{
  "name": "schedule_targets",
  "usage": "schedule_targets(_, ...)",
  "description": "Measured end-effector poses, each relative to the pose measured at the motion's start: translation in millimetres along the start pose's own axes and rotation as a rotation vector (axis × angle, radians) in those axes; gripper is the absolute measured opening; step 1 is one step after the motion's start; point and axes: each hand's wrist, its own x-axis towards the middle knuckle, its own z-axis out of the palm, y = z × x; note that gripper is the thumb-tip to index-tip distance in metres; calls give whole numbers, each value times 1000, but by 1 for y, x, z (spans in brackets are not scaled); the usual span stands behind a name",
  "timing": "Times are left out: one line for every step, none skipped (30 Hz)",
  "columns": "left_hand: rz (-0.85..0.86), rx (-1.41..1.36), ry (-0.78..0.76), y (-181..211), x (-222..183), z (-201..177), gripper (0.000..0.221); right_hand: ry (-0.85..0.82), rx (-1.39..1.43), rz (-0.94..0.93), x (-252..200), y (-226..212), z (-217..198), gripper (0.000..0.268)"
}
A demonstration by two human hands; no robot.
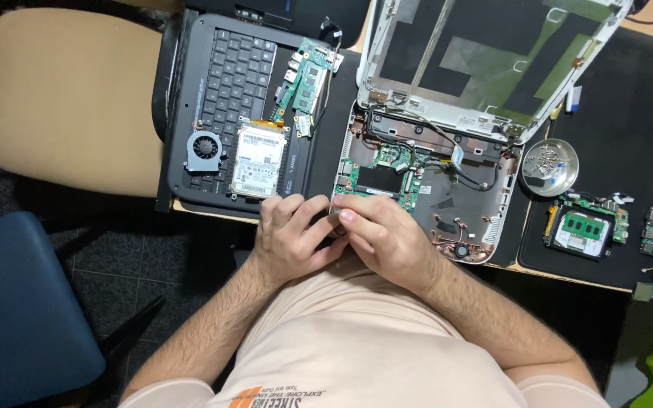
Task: A person is seen repairing a laptop at a workbench, cleaning internal components with brushes and installing the motherboard into the chassis using a screwdriver.
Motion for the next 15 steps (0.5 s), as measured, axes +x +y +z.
schedule_targets(3,0,0,-3,4,-3,32,2,-1,0,-7,5,3,47)
schedule_targets(44,23,-20,-4,8,-5,32,28,-15,13,-14,9,6,44)
schedule_targets(85,47,-39,-6,10,-8,33,53,-29,26,-22,13,9,41)
schedule_targets(79,48,-44,-8,11,-7,33,51,-23,29,-24,15,10,41)
schedule_targets(96,13,-40,-10,12,-7,32,84,-2,30,-25,17,10,41)
schedule_targets(118,-19,-31,-15,14,-5,32,120,18,26,-25,21,11,41)
schedule_targets(116,-15,-31,-16,14,-5,32,120,22,23,-16,17,7,41)
schedule_targets(126,-24,-36,-16,12,-6,33,93,0,23,-8,12,3,47)
schedule_targets(135,-32,-40,-16,11,-6,35,66,-21,22,0,7,-2,53)
schedule_targets(133,-34,-42,-16,11,-5,35,65,-20,25,-2,8,-1,53)
schedule_targets(133,-30,-29,-16,12,-4,35,60,-2,45,-4,8,0,45)
schedule_targets(131,-26,-15,-15,11,-3,35,54,15,64,-6,8,0,38)
schedule_targets(128,-28,-17,-15,11,-3,35,52,17,67,-17,11,2,38)
schedule_targets(131,-40,-13,-14,13,-2,35,74,13,87,-26,16,4,41)
schedule_targets(134,-52,-9,-14,14,-3,34,96,8,106,-36,20,6,44)
